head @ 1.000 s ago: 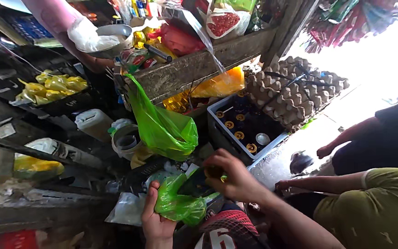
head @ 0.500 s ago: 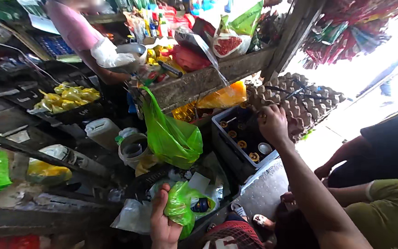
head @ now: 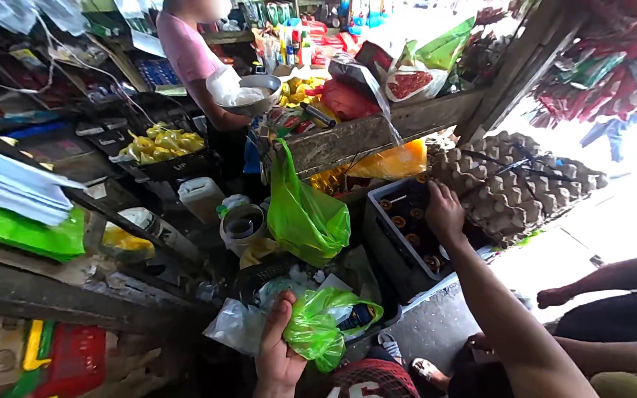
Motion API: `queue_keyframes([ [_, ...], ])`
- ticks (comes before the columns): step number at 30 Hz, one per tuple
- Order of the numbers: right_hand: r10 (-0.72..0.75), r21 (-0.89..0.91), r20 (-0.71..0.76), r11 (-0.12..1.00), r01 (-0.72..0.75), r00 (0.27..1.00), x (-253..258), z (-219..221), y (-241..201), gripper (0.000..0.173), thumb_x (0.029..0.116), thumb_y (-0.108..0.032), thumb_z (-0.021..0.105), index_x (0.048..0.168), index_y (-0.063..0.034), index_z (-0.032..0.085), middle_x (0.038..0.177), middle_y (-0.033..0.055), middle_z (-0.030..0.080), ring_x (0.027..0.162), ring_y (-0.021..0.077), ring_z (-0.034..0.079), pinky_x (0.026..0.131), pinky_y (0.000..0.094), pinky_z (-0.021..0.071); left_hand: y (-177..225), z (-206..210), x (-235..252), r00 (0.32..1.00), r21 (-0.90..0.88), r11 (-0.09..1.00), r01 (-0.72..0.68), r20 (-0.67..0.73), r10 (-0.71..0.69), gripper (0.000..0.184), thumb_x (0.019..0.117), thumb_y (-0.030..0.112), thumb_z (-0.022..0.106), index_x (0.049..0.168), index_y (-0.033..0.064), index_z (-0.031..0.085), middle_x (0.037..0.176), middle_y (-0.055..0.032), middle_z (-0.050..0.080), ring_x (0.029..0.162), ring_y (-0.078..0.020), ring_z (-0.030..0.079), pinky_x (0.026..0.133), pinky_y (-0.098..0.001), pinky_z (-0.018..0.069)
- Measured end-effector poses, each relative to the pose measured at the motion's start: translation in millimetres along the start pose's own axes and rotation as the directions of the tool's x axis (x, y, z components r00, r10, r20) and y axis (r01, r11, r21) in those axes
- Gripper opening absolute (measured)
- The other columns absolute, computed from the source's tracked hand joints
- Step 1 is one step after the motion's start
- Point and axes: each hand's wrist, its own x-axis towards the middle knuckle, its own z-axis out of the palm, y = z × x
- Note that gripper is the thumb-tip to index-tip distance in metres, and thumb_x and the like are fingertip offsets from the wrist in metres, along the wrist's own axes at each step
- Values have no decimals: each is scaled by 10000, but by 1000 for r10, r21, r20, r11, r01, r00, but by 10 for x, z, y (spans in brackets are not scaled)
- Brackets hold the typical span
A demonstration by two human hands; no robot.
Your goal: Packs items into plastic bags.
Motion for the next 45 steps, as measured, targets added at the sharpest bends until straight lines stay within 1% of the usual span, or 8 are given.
queue_keyframes([
  [3,37,-108,205,994,-15,978,219,77,-86,792,839,-134,754,1561,-137,429,1629,80,404,1478,390,393,1033,650,475,-1,-23,-25,1000,18,1000,12,-1,-12,222,1027,275,604,1144,106,689,1021,-114,723,912,-207,734,784,-418,637],
  [7,95,-134,407,990,-44,908,166,250,-55,376,947,-220,649,1295,-77,647,1351,194,643,1204,469,620,933,714,494,25,-42,-39,1000,31,1000,-1,30,1,221,1024,263,612,1136,87,682,1011,-110,716,902,-199,727,793,-409,633],
  [9,85,-45,263,996,-75,961,62,95,-244,408,949,-141,589,1352,-129,650,1450,97,608,1387,404,506,1073,664,438,65,-61,-20,999,28,999,-36,41,35,233,1020,270,618,1142,88,695,1030,-106,722,916,-196,728,801,-404,631],
  [13,-245,491,180,862,129,953,-756,-408,-1020,205,996,-102,578,1141,-75,720,1104,106,716,1017,272,689,868,515,587,163,-129,-81,998,-5,998,-61,-15,61,222,1027,252,601,1135,77,686,1025,-113,718,906,-207,727,795,-412,631],
  [17,-682,881,278,461,103,676,-1666,-187,-1658,224,972,-117,587,1085,-133,780,1092,2,753,1038,127,703,939,401,600,183,-130,-48,998,-23,998,-57,-43,56,216,1026,237,600,1134,67,678,1035,-131,713,923,-226,722,826,-437,623],
  [30,-387,270,838,906,325,383,-2124,256,-1955,611,831,-398,757,1332,-71,634,1356,187,631,1386,444,452,1080,645,402,-37,-56,-138,998,65,998,-25,-48,28,112,1008,159,613,1075,84,663,947,-63,687,821,-134,678,747,-320,592],
  [36,-550,601,597,789,129,584,-1824,-172,-1960,712,724,-508,859,1311,-160,658,1148,105,696,993,295,693,829,584,582,-15,-159,-231,988,71,995,-72,-128,80,121,1026,150,582,1080,76,661,955,-68,690,830,-133,675,754,-316,588],
  [45,-275,751,156,657,67,949,-706,-1419,-1386,735,832,-293,833,1460,-130,489,1303,92,628,1049,194,684,838,418,637,14,-292,-349,981,93,989,-112,-145,125,263,1002,327,638,1160,120,676,1044,-95,722,918,-200,722,795,-425,632],
])
